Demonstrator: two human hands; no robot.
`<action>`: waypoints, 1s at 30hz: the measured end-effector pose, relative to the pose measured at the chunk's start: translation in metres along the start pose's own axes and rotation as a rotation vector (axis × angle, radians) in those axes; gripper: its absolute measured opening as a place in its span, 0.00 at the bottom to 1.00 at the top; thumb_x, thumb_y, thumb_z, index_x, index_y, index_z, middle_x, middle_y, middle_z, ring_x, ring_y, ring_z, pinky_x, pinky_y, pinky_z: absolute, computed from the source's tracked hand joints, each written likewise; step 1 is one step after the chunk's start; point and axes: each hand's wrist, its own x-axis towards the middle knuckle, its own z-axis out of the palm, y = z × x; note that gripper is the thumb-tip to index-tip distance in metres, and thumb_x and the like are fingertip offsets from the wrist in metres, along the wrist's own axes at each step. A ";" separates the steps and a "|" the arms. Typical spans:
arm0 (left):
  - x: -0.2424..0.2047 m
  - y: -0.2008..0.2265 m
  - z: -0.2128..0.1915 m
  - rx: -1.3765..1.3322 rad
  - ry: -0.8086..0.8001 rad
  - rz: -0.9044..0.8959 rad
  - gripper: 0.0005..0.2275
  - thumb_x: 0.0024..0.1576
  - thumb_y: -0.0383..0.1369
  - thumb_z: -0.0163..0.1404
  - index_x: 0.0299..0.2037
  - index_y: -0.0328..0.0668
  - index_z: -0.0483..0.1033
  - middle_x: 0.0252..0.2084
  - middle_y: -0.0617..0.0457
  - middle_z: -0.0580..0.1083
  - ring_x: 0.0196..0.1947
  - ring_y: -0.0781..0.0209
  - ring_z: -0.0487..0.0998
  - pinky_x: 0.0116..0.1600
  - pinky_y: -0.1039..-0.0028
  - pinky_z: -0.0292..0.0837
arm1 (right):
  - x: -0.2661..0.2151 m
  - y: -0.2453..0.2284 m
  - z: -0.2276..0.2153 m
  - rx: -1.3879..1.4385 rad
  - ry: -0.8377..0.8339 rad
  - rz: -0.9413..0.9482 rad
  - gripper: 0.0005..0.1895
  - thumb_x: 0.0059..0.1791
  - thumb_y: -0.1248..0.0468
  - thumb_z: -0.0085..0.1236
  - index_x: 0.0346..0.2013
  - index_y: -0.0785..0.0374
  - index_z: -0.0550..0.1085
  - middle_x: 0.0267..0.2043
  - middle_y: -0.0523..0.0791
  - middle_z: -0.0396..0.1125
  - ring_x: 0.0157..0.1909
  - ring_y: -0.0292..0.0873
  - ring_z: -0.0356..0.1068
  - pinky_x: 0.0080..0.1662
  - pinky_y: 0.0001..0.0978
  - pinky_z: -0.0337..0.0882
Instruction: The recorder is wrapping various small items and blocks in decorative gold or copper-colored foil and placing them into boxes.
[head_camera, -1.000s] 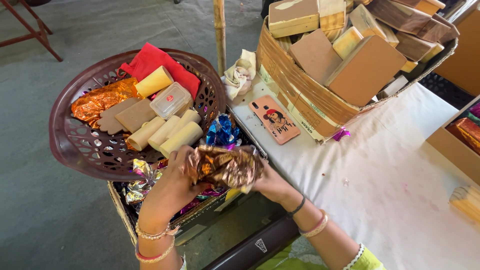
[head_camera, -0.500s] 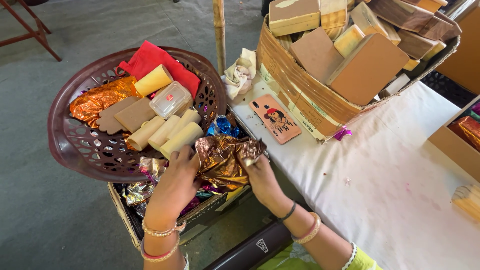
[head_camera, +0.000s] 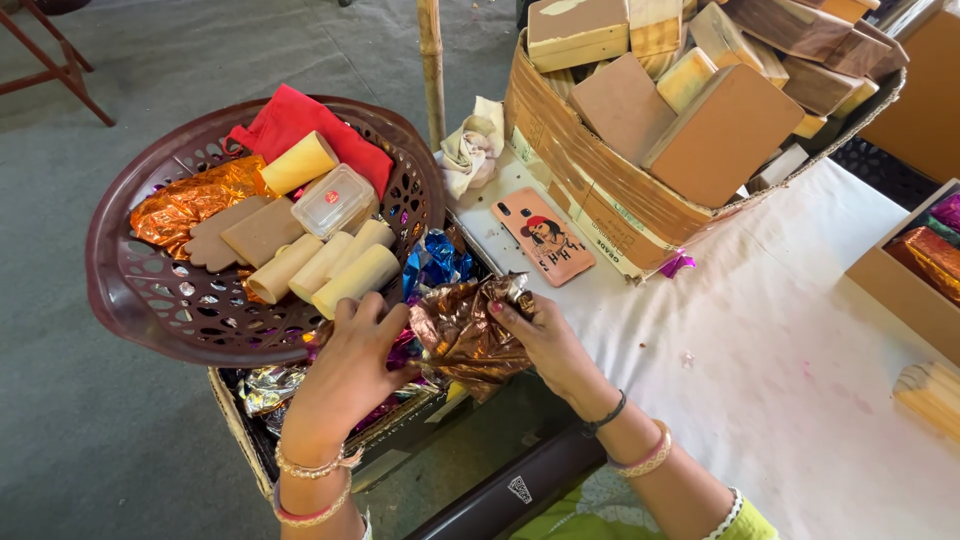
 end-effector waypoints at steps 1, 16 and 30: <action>0.000 0.000 0.000 0.013 0.001 -0.030 0.31 0.38 0.30 0.66 0.55 0.44 0.70 0.49 0.45 0.66 0.53 0.40 0.65 0.58 0.56 0.66 | -0.002 -0.006 -0.002 -0.029 -0.013 0.002 0.16 0.57 0.60 0.57 0.47 0.74 0.75 0.39 0.43 0.72 0.38 0.32 0.67 0.37 0.31 0.69; 0.004 -0.005 0.007 0.065 0.101 0.111 0.19 0.38 0.24 0.62 0.43 0.50 0.82 0.45 0.50 0.69 0.48 0.45 0.66 0.55 0.59 0.67 | -0.028 -0.052 -0.126 -0.603 -0.065 0.043 0.22 0.51 0.57 0.62 0.56 0.67 0.77 0.36 0.42 0.68 0.38 0.35 0.61 0.40 0.32 0.63; 0.012 -0.017 0.055 0.344 0.220 -0.099 0.06 0.52 0.30 0.52 0.35 0.52 0.82 0.32 0.49 0.77 0.37 0.46 0.80 0.39 0.56 0.75 | -0.097 -0.078 -0.179 -0.504 0.049 -0.010 0.23 0.50 0.57 0.60 0.56 0.67 0.75 0.44 0.42 0.74 0.44 0.32 0.68 0.46 0.30 0.71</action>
